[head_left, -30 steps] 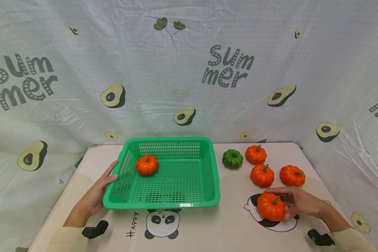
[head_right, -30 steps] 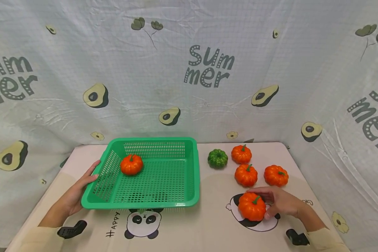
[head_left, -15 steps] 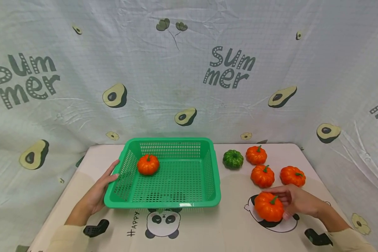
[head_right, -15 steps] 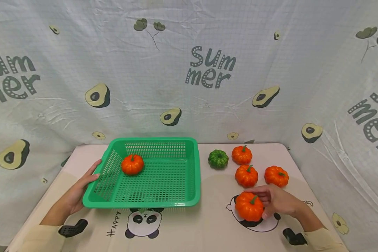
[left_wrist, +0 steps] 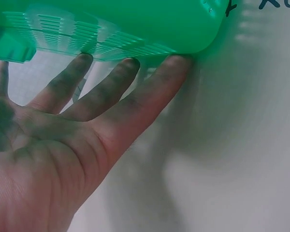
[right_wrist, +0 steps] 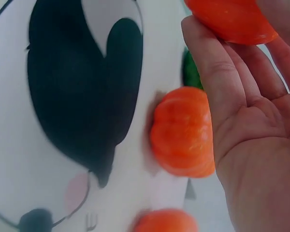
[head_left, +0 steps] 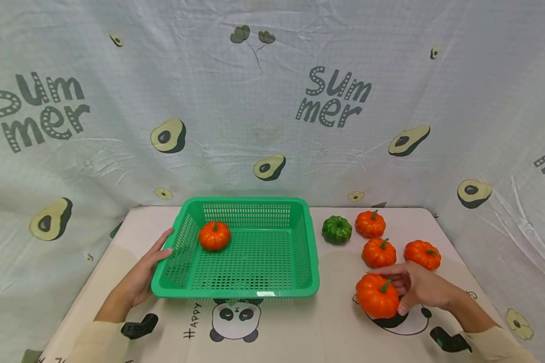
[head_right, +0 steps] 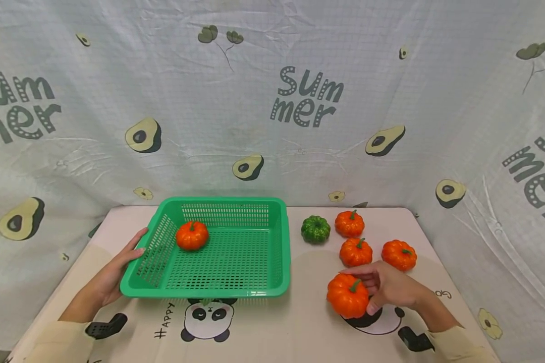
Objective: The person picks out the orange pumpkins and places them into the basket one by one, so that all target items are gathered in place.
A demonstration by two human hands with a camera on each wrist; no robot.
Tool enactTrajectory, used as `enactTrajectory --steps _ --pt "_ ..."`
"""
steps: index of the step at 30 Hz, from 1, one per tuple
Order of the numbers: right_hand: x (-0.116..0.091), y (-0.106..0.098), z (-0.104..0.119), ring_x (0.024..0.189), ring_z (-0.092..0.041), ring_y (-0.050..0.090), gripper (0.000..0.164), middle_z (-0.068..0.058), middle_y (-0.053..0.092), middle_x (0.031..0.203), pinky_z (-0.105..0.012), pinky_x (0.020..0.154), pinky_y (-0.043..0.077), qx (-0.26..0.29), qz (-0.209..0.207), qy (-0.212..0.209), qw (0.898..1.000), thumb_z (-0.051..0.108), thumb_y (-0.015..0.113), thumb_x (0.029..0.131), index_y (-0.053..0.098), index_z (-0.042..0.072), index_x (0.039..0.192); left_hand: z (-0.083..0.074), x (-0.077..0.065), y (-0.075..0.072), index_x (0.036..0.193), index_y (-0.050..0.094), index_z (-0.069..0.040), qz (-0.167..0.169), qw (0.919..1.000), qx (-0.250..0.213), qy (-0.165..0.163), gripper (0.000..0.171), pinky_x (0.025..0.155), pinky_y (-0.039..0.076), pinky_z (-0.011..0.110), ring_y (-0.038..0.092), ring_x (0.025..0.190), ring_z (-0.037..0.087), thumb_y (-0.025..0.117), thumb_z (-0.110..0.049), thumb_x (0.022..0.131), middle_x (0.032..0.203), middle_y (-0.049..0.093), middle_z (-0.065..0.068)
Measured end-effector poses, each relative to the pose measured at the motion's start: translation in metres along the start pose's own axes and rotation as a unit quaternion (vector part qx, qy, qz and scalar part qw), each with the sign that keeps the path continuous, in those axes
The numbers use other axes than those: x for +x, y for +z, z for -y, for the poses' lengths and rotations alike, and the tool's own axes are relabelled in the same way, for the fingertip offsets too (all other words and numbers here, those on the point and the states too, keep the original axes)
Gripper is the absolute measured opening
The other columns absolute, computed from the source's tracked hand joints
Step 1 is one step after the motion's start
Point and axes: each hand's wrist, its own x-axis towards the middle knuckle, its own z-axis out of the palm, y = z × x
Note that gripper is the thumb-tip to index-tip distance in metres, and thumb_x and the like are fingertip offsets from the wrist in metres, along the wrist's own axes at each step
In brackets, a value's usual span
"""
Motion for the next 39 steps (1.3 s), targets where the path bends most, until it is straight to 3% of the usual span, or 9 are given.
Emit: enactTrajectory --steps 6,11,20,30,39 --pt "0.007 0.006 0.010 0.110 -0.021 0.075 0.084 0.006 0.071 0.135 -0.036 0.086 0.062 0.029 0.012 -0.006 1.000 -0.011 0.080 0.077 0.045 -0.007 0.153 0.000 0.001 0.001 0.167 -0.009 -0.041 0.002 0.9999 -0.010 0.004 0.071 0.099 0.044 0.030 0.016 0.155 0.040 0.037 -0.040 0.112 0.177 -0.008 0.013" --pt "0.014 0.011 0.018 0.115 -0.021 0.074 0.082 0.004 0.072 0.135 -0.035 0.091 0.060 0.037 0.013 -0.002 0.999 -0.008 0.081 0.079 0.047 -0.004 0.153 0.001 0.001 0.001 0.167 -0.008 -0.040 0.000 0.9999 -0.011 0.005 0.071 0.099 0.043 0.028 0.015 0.155 0.041 0.037 -0.039 0.112 0.177 -0.008 0.013" --pt "0.024 0.020 0.033 0.113 -0.019 0.074 0.084 0.011 0.070 0.137 -0.036 0.087 0.061 -0.003 0.003 -0.029 1.000 -0.008 0.082 0.079 0.044 -0.006 0.154 0.001 0.001 0.002 0.167 -0.007 -0.040 -0.002 0.9998 -0.011 0.013 0.071 0.097 0.045 0.026 0.017 0.154 0.040 0.037 -0.039 0.112 0.177 -0.006 0.014" --pt "0.038 0.028 0.052 0.112 -0.019 0.074 0.084 0.004 0.070 0.138 -0.033 0.090 0.060 -0.050 0.003 -0.050 0.998 -0.004 0.085 0.076 0.049 -0.004 0.152 0.004 0.000 0.001 0.167 -0.007 -0.040 -0.003 0.9997 -0.007 0.021 0.071 0.099 0.044 0.029 0.019 0.153 0.041 0.037 -0.040 0.112 0.177 -0.006 0.014" --pt "0.056 0.033 0.061 0.116 -0.018 0.074 0.084 0.010 0.070 0.137 -0.037 0.089 0.061 -0.044 0.034 -0.090 0.994 -0.003 0.085 0.078 0.046 -0.009 0.152 0.006 0.002 -0.001 0.167 -0.007 -0.038 0.004 0.9996 -0.008 0.027 0.071 0.098 0.045 0.026 0.018 0.153 0.038 0.036 -0.040 0.112 0.177 -0.007 0.014"
